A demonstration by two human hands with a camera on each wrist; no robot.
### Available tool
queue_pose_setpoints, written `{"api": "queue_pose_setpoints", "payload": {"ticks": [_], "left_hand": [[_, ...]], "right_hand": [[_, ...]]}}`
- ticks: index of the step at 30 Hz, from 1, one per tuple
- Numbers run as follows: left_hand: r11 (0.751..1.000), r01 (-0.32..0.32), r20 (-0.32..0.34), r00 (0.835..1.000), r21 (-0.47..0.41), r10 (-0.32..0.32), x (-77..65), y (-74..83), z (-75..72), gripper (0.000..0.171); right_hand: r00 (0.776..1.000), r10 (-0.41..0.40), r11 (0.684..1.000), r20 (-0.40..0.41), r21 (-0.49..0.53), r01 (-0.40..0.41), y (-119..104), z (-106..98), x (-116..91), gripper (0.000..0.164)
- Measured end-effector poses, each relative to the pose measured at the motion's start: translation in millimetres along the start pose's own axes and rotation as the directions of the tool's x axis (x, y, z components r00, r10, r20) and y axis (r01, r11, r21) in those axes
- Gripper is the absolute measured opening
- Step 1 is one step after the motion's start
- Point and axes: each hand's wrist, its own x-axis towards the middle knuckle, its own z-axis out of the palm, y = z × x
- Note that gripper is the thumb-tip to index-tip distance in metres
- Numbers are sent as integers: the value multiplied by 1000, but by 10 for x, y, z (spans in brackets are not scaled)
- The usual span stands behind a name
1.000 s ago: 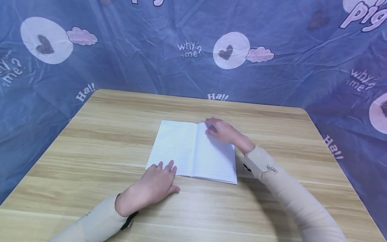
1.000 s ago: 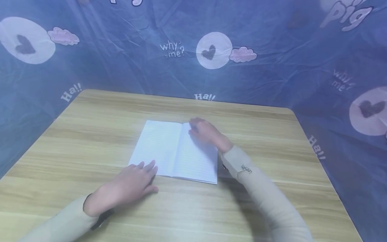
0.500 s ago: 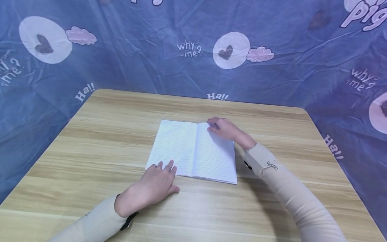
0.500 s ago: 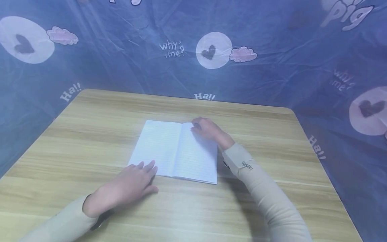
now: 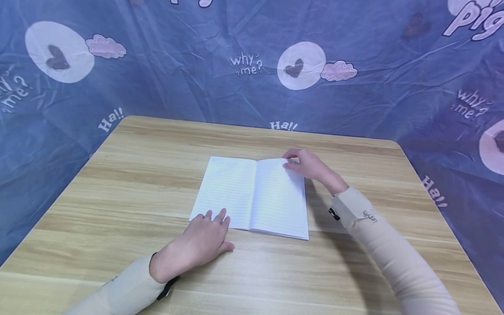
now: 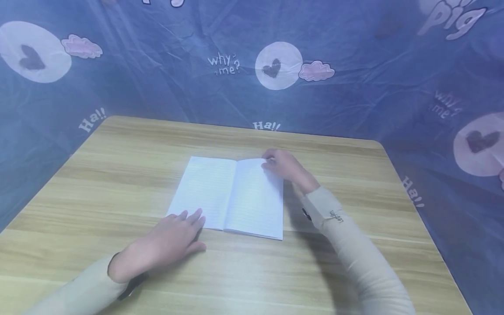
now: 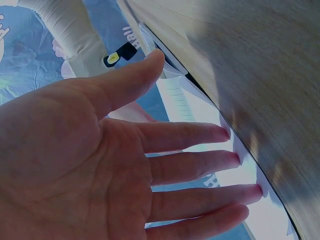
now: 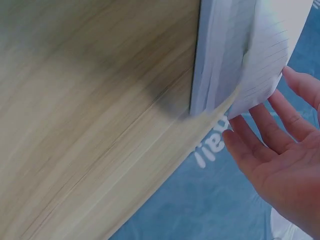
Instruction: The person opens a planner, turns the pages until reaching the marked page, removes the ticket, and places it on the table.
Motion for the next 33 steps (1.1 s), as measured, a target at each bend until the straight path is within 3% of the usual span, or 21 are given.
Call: {"api": "queue_pose_setpoints", "payload": {"ticks": [10,20,30,33], "left_hand": [[1000,-2,-1,1000,12,2,-5,8,-1,66],[1000,-2,-1,1000,17,2,-4,5,13,66],[1000,-9,-11,1000,30,9,-8,2,13,66],[999,-10,-17,1000,40,11,-9,0,13,66]], "right_hand": [[991,124,990,-45,67,-121,217,-118,-94,26],[969,246,952,-33,195,-235,300,-125,-122,28],[973,216,944,80,236,-229,201,27,-303,45],[972,207,939,113,256,-229,167,69,-400,40]]}}
